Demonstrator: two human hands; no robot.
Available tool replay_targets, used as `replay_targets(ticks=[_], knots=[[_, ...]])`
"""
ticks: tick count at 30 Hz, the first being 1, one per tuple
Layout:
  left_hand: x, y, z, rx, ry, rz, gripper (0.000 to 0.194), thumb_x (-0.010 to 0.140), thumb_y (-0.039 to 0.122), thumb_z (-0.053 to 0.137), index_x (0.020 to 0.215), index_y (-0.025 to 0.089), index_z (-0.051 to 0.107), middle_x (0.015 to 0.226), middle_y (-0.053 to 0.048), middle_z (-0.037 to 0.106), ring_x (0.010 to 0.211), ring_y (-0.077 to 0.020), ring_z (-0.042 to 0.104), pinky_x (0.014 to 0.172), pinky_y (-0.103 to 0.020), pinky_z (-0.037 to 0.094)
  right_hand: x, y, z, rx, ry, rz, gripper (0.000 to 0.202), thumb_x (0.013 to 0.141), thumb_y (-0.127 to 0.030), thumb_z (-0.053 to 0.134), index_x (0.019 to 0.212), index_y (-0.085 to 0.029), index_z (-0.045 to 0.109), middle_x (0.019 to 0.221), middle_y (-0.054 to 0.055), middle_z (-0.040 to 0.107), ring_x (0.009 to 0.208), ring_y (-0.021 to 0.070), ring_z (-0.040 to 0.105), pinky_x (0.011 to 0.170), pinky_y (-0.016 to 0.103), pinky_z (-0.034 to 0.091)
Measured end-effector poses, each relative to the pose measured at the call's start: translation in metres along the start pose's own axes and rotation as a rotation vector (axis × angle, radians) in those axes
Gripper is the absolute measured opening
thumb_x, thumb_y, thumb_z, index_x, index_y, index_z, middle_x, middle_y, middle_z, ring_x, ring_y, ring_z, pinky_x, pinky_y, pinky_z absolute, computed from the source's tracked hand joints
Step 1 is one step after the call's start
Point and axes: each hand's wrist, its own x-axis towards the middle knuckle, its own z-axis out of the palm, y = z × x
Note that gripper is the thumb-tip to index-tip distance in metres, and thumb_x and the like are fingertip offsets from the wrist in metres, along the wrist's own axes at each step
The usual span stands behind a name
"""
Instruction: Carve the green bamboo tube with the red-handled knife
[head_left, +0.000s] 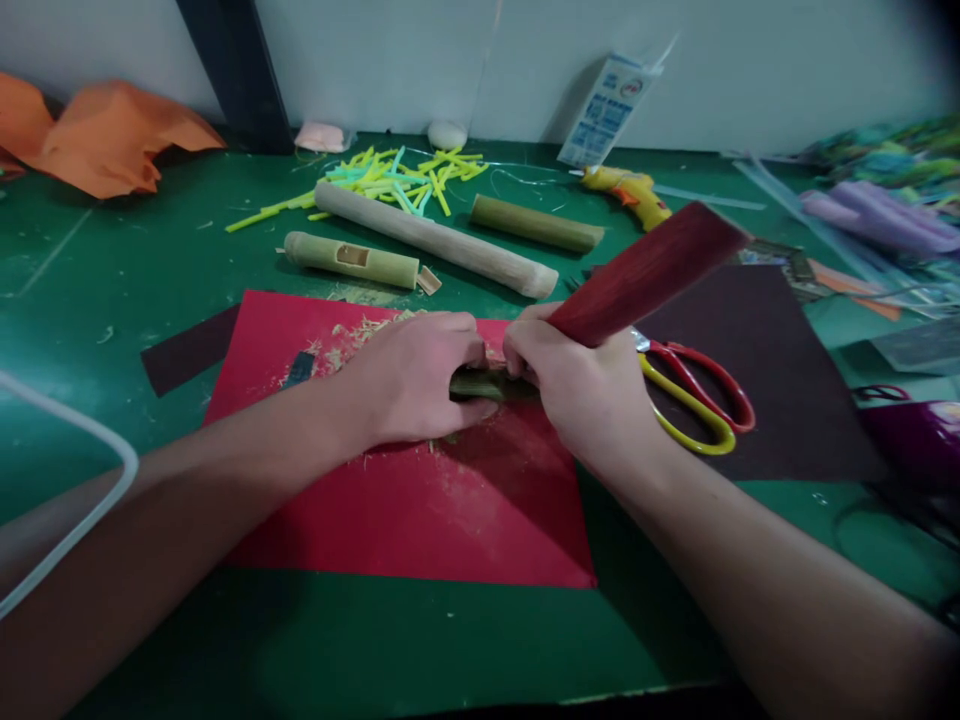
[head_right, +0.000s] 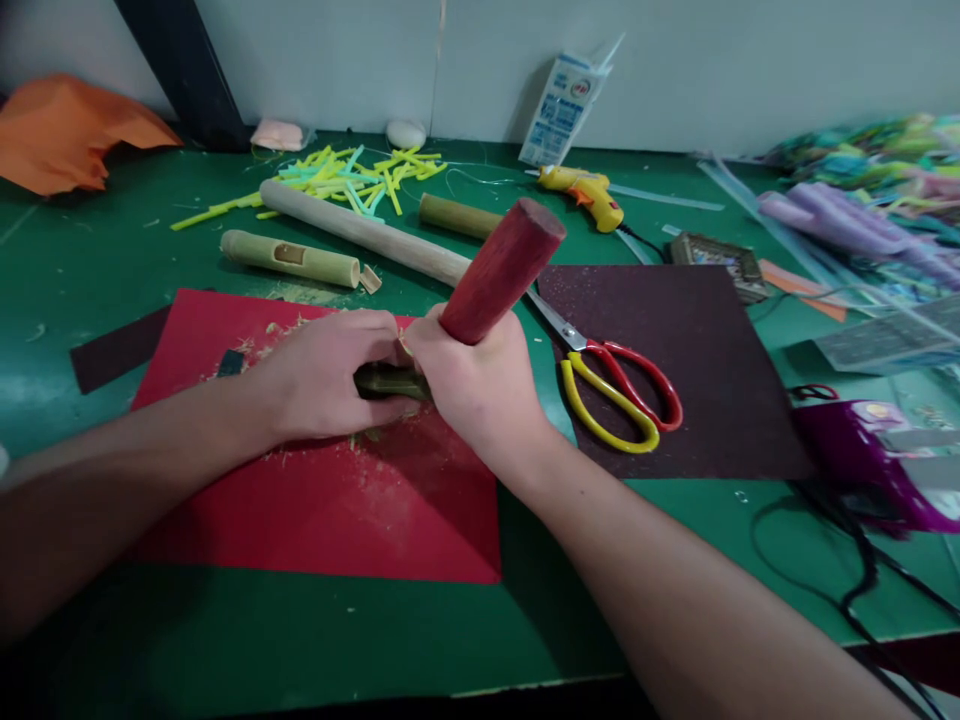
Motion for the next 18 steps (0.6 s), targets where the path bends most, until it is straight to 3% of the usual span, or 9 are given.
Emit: replay_targets(ticks=[3,9,18], knots=[[-0.001,-0.001,0.001,0.017,0.008,0.025,0.02,0.081,0.038,0.068,0.085,0.018,0.068,0.084,-0.004,0.061,0.079,-0.0204,0.059,0.065,-0.032,0.041,-0.003,0.001,-0.002,-0.015,-0.109,0.027,0.026,0.067,-0.014,0.054,0.045,-0.021,0.042,0.047,-0.004,0.036,0.051,0.0096,0.037,0.047,0.026,0.027],[-0.006,0.001,0.001,0.119,0.037,0.071,0.021,0.083,0.037,0.065,0.084,0.016,0.065,0.086,-0.006,0.062,0.082,-0.0218,0.058,0.071,-0.034,0.044,0.001,0.007,-0.003,0.15,0.059,-0.014,0.022,0.068,-0.013,0.054,0.05,-0.021,0.044,0.052,-0.004,0.036,0.052,0.0087,0.035,0.047,0.025,0.027],[-0.012,0.003,-0.001,0.063,0.068,0.128,0.018,0.082,0.023,0.06,0.097,0.016,0.067,0.1,-0.009,0.067,0.095,-0.0242,0.061,0.082,-0.037,0.049,0.002,0.004,-0.005,0.046,0.004,-0.036,0.026,0.07,-0.012,0.055,0.051,-0.022,0.042,0.048,-0.005,0.036,0.048,0.0086,0.032,0.047,0.027,0.027]])
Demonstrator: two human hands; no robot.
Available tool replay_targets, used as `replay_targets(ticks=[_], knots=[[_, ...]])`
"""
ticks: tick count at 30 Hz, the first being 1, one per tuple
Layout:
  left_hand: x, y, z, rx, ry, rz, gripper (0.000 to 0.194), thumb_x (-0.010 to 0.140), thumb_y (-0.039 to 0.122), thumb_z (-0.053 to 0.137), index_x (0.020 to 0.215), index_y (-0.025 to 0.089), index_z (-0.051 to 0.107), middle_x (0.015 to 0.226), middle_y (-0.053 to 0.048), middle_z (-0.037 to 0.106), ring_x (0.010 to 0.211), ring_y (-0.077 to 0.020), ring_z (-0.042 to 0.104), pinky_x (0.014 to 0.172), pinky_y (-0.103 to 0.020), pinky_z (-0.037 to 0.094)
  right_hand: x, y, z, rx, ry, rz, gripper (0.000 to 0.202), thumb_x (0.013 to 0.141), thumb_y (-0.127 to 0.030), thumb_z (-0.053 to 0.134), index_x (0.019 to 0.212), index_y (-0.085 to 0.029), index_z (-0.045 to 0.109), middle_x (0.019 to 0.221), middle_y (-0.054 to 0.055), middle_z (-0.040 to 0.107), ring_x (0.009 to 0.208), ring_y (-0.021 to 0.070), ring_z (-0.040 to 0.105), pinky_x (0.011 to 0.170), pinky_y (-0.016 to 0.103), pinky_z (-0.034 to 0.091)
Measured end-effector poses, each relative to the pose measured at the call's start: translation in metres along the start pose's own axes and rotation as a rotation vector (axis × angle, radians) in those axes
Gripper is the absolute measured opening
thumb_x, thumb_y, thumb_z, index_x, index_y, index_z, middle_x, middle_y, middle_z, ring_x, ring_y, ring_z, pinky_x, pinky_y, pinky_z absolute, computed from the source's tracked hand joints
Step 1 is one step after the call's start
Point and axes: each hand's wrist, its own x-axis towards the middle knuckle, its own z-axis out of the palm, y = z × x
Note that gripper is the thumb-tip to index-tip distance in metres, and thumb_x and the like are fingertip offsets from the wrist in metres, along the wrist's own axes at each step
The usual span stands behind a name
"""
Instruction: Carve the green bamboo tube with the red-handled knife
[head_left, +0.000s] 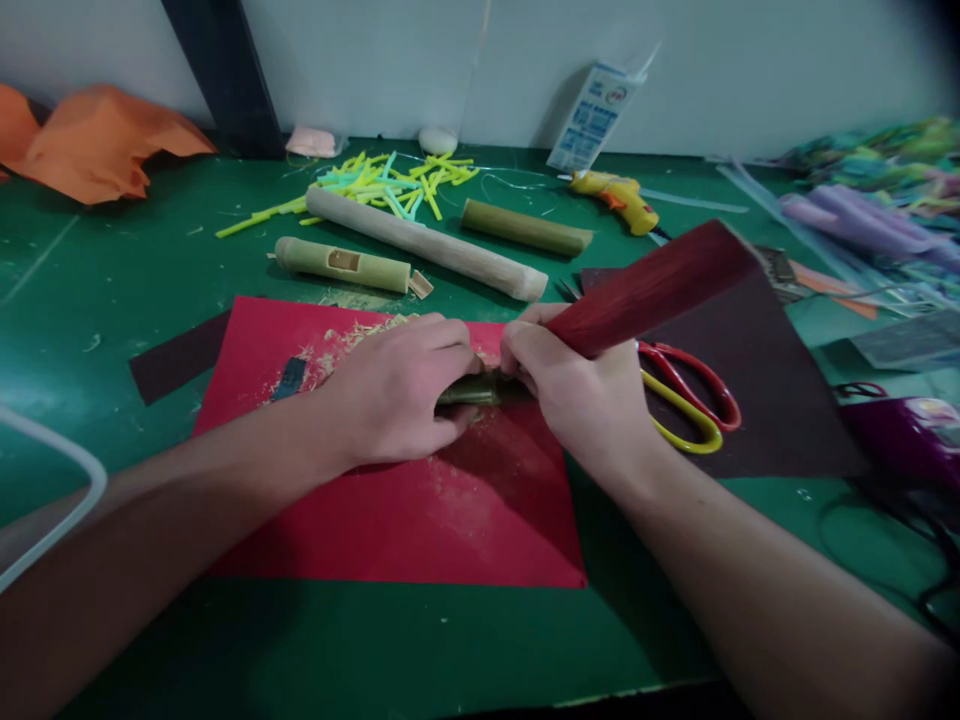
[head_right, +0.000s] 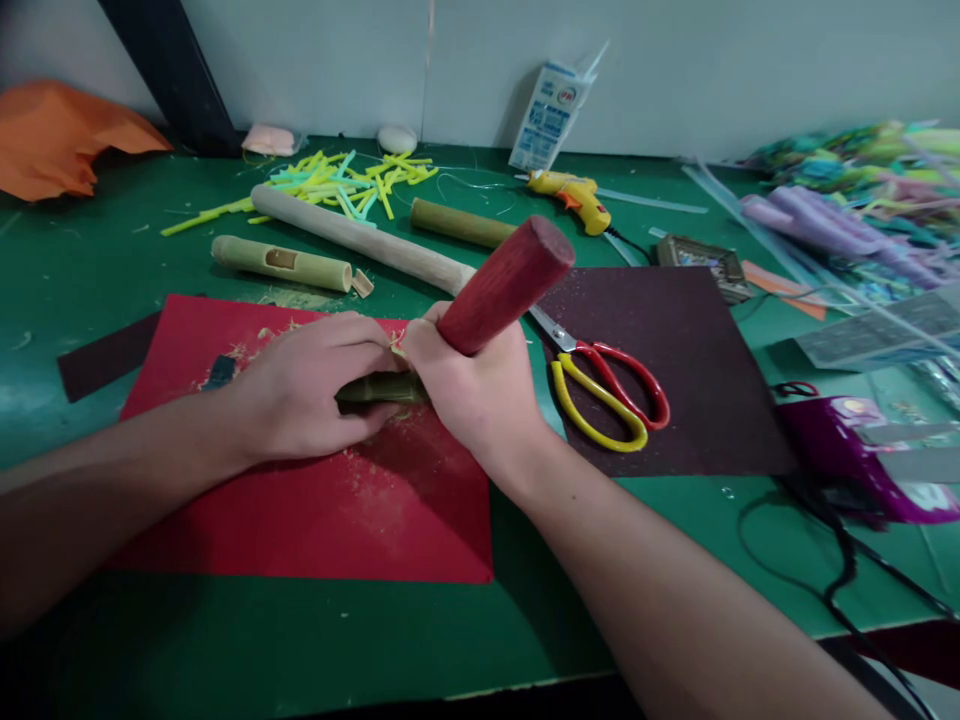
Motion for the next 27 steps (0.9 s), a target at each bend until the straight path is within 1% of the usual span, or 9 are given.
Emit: replay_targets(ticks=[7,13,20,24,27], knots=[[0.0022,0.0001,0.0016,-0.021,-0.003,-0.042,0.016,0.081,0.023,0.065,0.095,0.017,0.063,0.1,-0.007,0.063,0.094,-0.0236,0.058,0.078,-0.036,0.047,0.0003,0.0021,-0.0008,-0.03,-0.03,-0.031,0.024,0.07,-0.013,0.053,0.049,-0.022,0.046,0.048,-0.004,0.037,0.05,0.0092,0.034,0.048,0.028,0.026],[0.004,0.0001,0.002,-0.035,-0.012,-0.089,0.012,0.078,0.023,0.065,0.088,0.018,0.059,0.096,-0.006,0.06,0.089,-0.0223,0.057,0.074,-0.035,0.046,-0.0003,0.0034,-0.0012,-0.068,-0.031,-0.048,0.029,0.07,-0.013,0.053,0.047,-0.022,0.039,0.047,-0.004,0.035,0.05,0.0095,0.034,0.047,0.028,0.025],[0.0048,0.0004,0.002,-0.058,-0.007,-0.103,0.014,0.076,0.024,0.066,0.088,0.019,0.06,0.093,-0.005,0.06,0.087,-0.0221,0.057,0.072,-0.035,0.046,-0.0011,0.005,-0.0012,-0.094,-0.021,-0.074,0.03,0.072,-0.013,0.055,0.047,-0.021,0.04,0.047,-0.004,0.034,0.05,0.0095,0.033,0.048,0.028,0.026],[0.0049,-0.0005,0.0026,-0.087,0.024,-0.119,0.011,0.075,0.023,0.066,0.082,0.018,0.06,0.088,-0.004,0.057,0.084,-0.0204,0.057,0.07,-0.033,0.045,-0.0018,0.005,0.0,-0.096,-0.027,-0.082,0.029,0.072,-0.012,0.053,0.048,-0.021,0.041,0.048,-0.004,0.036,0.051,0.0099,0.035,0.049,0.029,0.027],[0.0051,-0.0018,0.0026,-0.117,0.046,-0.104,0.011,0.076,0.024,0.068,0.079,0.017,0.061,0.086,-0.003,0.056,0.082,-0.0188,0.058,0.069,-0.031,0.046,-0.0018,0.0045,0.0011,-0.089,-0.027,-0.088,0.029,0.073,-0.012,0.052,0.047,-0.021,0.041,0.05,-0.003,0.039,0.053,0.0105,0.038,0.051,0.028,0.029]])
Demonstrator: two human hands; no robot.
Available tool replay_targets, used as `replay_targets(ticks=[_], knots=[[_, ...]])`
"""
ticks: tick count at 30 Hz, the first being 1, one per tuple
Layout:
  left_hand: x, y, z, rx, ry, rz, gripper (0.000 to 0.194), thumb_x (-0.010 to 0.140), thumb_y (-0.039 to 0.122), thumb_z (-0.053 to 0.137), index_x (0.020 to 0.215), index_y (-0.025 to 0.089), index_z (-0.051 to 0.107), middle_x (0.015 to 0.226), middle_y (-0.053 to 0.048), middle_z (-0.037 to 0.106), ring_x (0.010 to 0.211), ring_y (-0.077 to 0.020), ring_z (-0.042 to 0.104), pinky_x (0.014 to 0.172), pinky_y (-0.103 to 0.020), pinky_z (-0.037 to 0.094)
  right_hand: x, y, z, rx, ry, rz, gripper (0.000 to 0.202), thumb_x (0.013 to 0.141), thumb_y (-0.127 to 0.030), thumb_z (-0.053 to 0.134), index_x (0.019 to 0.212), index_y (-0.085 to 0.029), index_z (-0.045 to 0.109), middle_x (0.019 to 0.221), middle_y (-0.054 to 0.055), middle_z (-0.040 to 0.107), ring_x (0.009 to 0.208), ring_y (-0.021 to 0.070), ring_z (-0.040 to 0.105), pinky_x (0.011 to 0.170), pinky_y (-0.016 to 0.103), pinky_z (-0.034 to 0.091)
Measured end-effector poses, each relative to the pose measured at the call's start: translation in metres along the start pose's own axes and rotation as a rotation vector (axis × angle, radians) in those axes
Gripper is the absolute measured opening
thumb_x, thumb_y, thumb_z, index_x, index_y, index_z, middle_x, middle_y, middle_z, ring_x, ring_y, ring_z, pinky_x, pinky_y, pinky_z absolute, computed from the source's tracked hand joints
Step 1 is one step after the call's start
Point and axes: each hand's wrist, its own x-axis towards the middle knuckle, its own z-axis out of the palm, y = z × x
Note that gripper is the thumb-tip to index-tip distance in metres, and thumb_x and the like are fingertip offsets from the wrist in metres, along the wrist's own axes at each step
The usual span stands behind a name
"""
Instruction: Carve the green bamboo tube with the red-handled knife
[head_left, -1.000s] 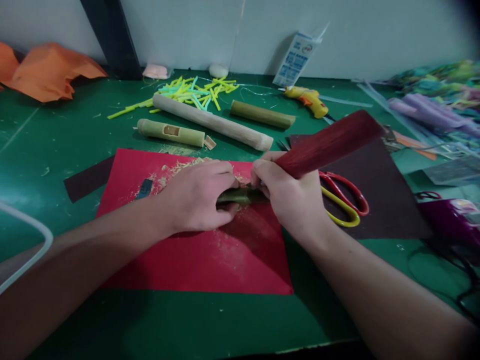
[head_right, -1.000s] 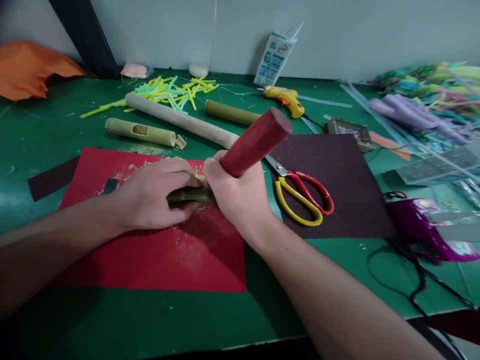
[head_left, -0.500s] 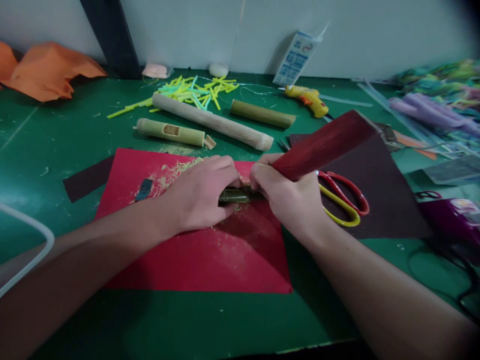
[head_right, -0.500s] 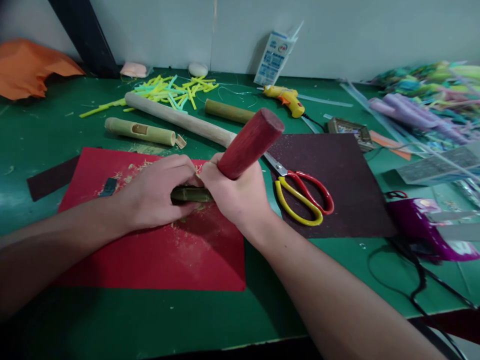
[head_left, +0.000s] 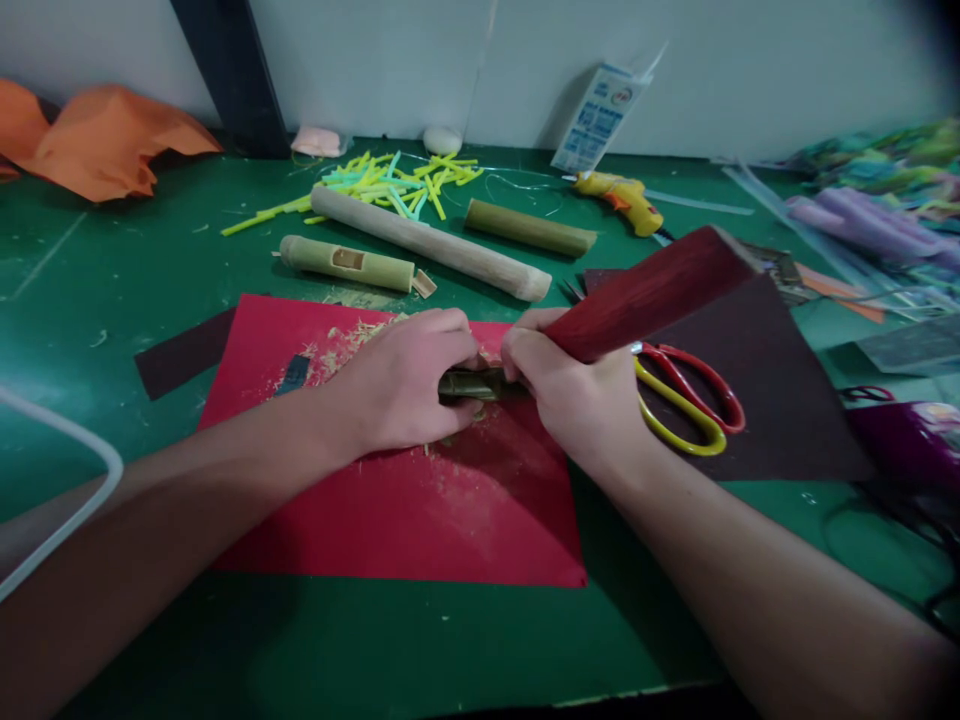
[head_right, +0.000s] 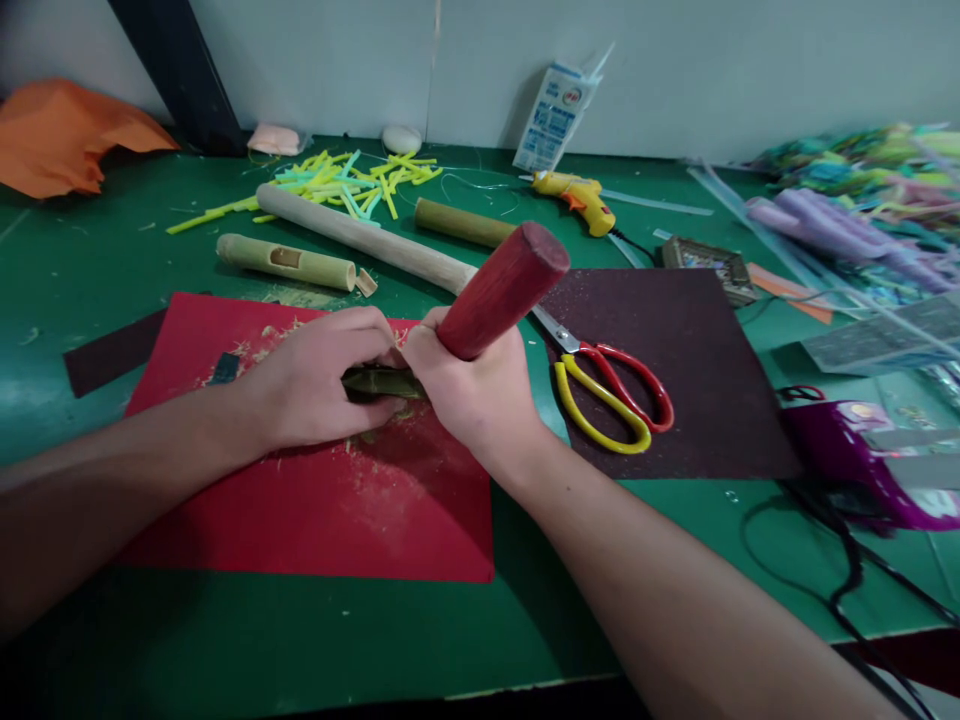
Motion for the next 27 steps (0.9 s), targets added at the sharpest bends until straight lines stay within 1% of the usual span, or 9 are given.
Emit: replay_targets(ticks=[4,7,10,12,16,18,24,27], knots=[[-0.0002,-0.0015,0.0001,-0.051,0.002,0.006,0.009,0.077,0.024,0.068,0.08,0.017,0.064,0.088,-0.004,0.058,0.083,-0.0181,0.06,0.071,-0.031,0.048,0.0006,-0.0024,0.0003,0.001,-0.008,-0.002,0.03,0.072,-0.012,0.052,0.047,-0.021,0.04,0.05,-0.003,0.04,0.054,0.0107,0.04,0.052,0.028,0.031],[-0.0007,-0.0028,0.0007,-0.078,0.008,-0.008,0.011,0.078,0.025,0.069,0.083,0.017,0.067,0.09,-0.004,0.06,0.082,-0.0176,0.06,0.071,-0.031,0.048,0.0,-0.0031,0.0,-0.002,-0.022,0.005,0.031,0.072,-0.012,0.052,0.047,-0.021,0.038,0.049,-0.004,0.036,0.051,0.0095,0.036,0.05,0.028,0.029],[-0.0008,-0.0045,0.0013,-0.092,0.007,-0.01,0.011,0.077,0.025,0.069,0.084,0.016,0.069,0.087,-0.004,0.06,0.078,-0.0169,0.06,0.067,-0.03,0.046,-0.0015,-0.0007,0.0,-0.014,-0.075,0.007,0.03,0.07,-0.012,0.054,0.047,-0.021,0.037,0.048,-0.004,0.035,0.049,0.0087,0.033,0.048,0.028,0.027],[-0.0007,-0.0054,0.0014,-0.099,0.011,0.0,0.01,0.076,0.023,0.068,0.083,0.015,0.069,0.086,-0.004,0.059,0.077,-0.0163,0.059,0.066,-0.029,0.046,-0.0015,0.002,0.0003,-0.016,-0.098,-0.003,0.029,0.068,-0.011,0.054,0.047,-0.022,0.038,0.048,-0.004,0.036,0.048,0.0087,0.034,0.047,0.027,0.027],[-0.0003,-0.0057,0.0014,-0.057,0.027,0.005,0.012,0.075,0.024,0.069,0.083,0.015,0.068,0.088,-0.004,0.059,0.079,-0.0167,0.06,0.068,-0.029,0.047,0.0029,0.0055,0.0008,0.046,-0.013,-0.006,0.028,0.068,-0.009,0.051,0.047,-0.022,0.04,0.047,-0.004,0.035,0.048,0.0089,0.033,0.046,0.027,0.027],[0.0,-0.0052,0.0014,-0.041,0.026,0.008,0.012,0.076,0.026,0.07,0.081,0.015,0.068,0.086,-0.003,0.059,0.079,-0.017,0.059,0.068,-0.029,0.048,0.005,0.0057,0.0008,0.054,0.008,-0.003,0.028,0.069,-0.009,0.052,0.047,-0.022,0.041,0.047,-0.004,0.035,0.048,0.0093,0.033,0.046,0.027,0.026],[0.0004,-0.0034,0.0019,-0.01,0.006,0.019,0.011,0.077,0.025,0.068,0.081,0.014,0.067,0.088,-0.005,0.06,0.085,-0.0198,0.061,0.073,-0.033,0.05,0.0057,0.0045,0.0015,0.076,0.076,-0.019,0.025,0.071,-0.012,0.056,0.049,-0.021,0.049,0.05,-0.003,0.041,0.052,0.0103,0.037,0.049,0.028,0.03],[0.0002,-0.0028,0.0022,-0.014,0.0,0.012,0.011,0.076,0.024,0.069,0.082,0.014,0.068,0.088,-0.005,0.06,0.085,-0.0197,0.061,0.073,-0.032,0.05,0.0066,0.0043,0.0005,0.11,0.043,0.01,0.026,0.068,-0.01,0.054,0.046,-0.021,0.047,0.046,-0.004,0.038,0.048,0.0091,0.034,0.047,0.027,0.027]])
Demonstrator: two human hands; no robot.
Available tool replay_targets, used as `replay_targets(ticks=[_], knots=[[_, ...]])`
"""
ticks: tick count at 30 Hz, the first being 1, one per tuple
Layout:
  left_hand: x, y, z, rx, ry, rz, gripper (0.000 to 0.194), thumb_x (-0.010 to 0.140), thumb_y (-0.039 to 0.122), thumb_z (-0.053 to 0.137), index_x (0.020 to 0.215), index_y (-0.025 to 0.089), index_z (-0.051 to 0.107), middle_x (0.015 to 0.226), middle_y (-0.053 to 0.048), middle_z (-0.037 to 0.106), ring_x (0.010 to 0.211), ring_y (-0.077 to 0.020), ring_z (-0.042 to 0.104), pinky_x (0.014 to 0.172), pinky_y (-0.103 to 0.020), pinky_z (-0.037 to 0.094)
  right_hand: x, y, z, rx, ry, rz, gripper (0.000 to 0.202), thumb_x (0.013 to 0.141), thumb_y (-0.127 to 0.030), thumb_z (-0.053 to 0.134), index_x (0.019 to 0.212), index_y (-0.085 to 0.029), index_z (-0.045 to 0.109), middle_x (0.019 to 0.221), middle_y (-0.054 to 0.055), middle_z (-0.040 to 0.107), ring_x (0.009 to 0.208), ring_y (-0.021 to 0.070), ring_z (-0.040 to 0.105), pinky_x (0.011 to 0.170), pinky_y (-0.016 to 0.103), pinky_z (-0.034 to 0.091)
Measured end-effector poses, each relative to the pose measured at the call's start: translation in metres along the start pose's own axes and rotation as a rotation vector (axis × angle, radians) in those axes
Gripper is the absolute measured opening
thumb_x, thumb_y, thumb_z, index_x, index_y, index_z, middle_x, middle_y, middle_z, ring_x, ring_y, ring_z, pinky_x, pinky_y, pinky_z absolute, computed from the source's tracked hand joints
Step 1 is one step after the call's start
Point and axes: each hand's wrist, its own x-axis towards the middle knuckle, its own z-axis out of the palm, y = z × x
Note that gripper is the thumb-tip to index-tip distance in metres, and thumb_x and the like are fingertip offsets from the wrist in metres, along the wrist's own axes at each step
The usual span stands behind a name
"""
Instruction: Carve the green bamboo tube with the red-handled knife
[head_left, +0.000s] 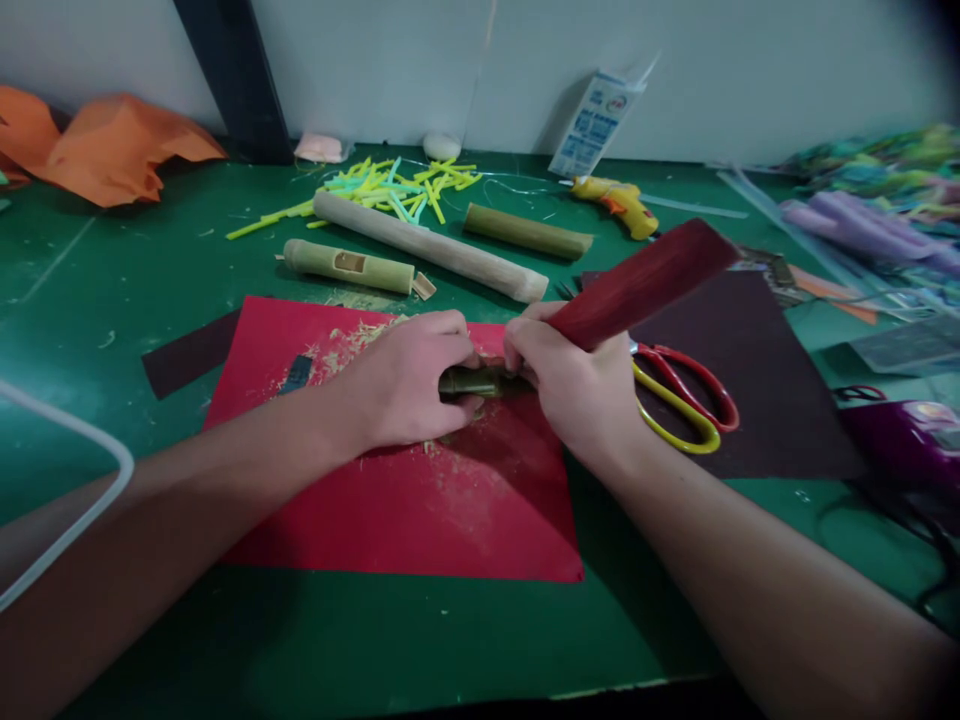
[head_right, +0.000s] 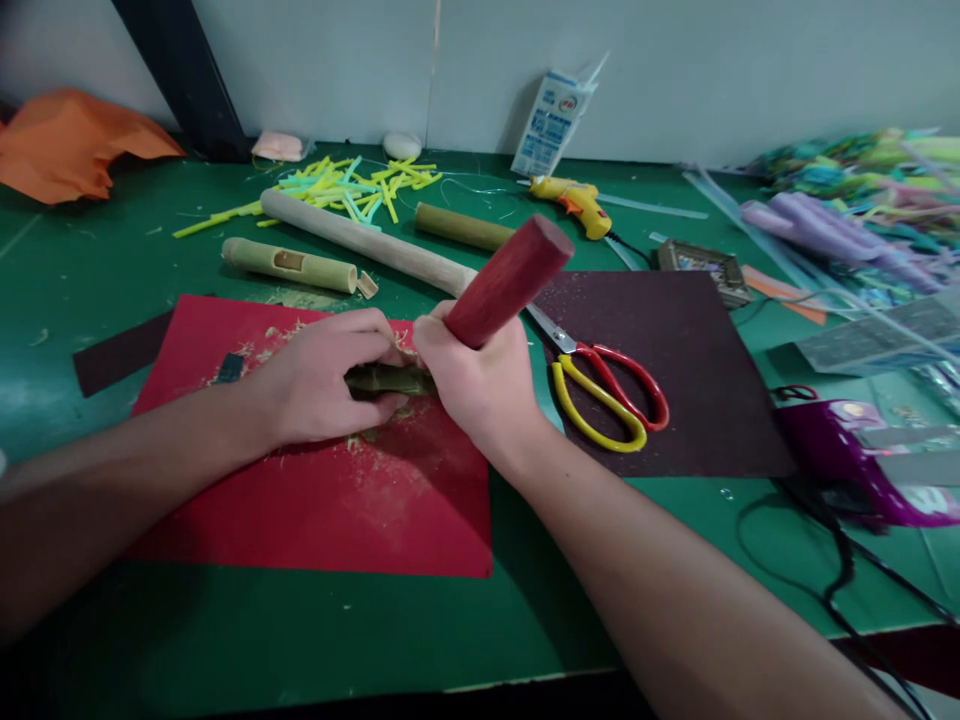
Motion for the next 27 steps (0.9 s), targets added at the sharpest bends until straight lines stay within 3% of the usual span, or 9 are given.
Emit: replay_targets(ticks=[4,15,21,27], knots=[[0.0002,0.0,0.0005,-0.022,-0.005,-0.008,0.015,0.076,0.024,0.07,0.088,0.015,0.07,0.09,-0.005,0.062,0.086,-0.0196,0.062,0.074,-0.032,0.05,0.0014,-0.0008,-0.003,-0.051,-0.089,0.013,0.026,0.067,-0.011,0.051,0.044,-0.021,0.044,0.044,-0.004,0.037,0.047,0.0089,0.033,0.046,0.027,0.025],[0.0,0.0,0.0024,-0.047,-0.001,-0.032,0.013,0.077,0.028,0.069,0.085,0.018,0.07,0.086,-0.004,0.059,0.083,-0.0194,0.06,0.072,-0.033,0.049,-0.0025,-0.0038,-0.002,-0.156,-0.185,0.019,0.029,0.068,-0.011,0.053,0.046,-0.022,0.037,0.046,-0.004,0.035,0.047,0.0084,0.033,0.046,0.028,0.025],[0.0013,-0.0006,0.0021,-0.03,-0.003,0.006,0.011,0.077,0.025,0.068,0.085,0.018,0.069,0.086,-0.004,0.058,0.084,-0.0193,0.06,0.072,-0.032,0.048,-0.0028,0.0015,-0.0019,-0.16,-0.107,0.014,0.028,0.072,-0.013,0.058,0.049,-0.022,0.045,0.049,-0.003,0.043,0.051,0.0102,0.04,0.047,0.028,0.029],[0.0006,0.0019,0.0003,0.051,-0.013,0.016,0.012,0.078,0.025,0.066,0.085,0.015,0.067,0.088,-0.006,0.058,0.086,-0.0207,0.059,0.074,-0.034,0.049,0.0012,0.0045,-0.0009,0.034,0.073,-0.042,0.024,0.077,-0.022,0.063,0.055,-0.022,0.053,0.05,-0.004,0.044,0.049,0.0097,0.039,0.049,0.028,0.032]])
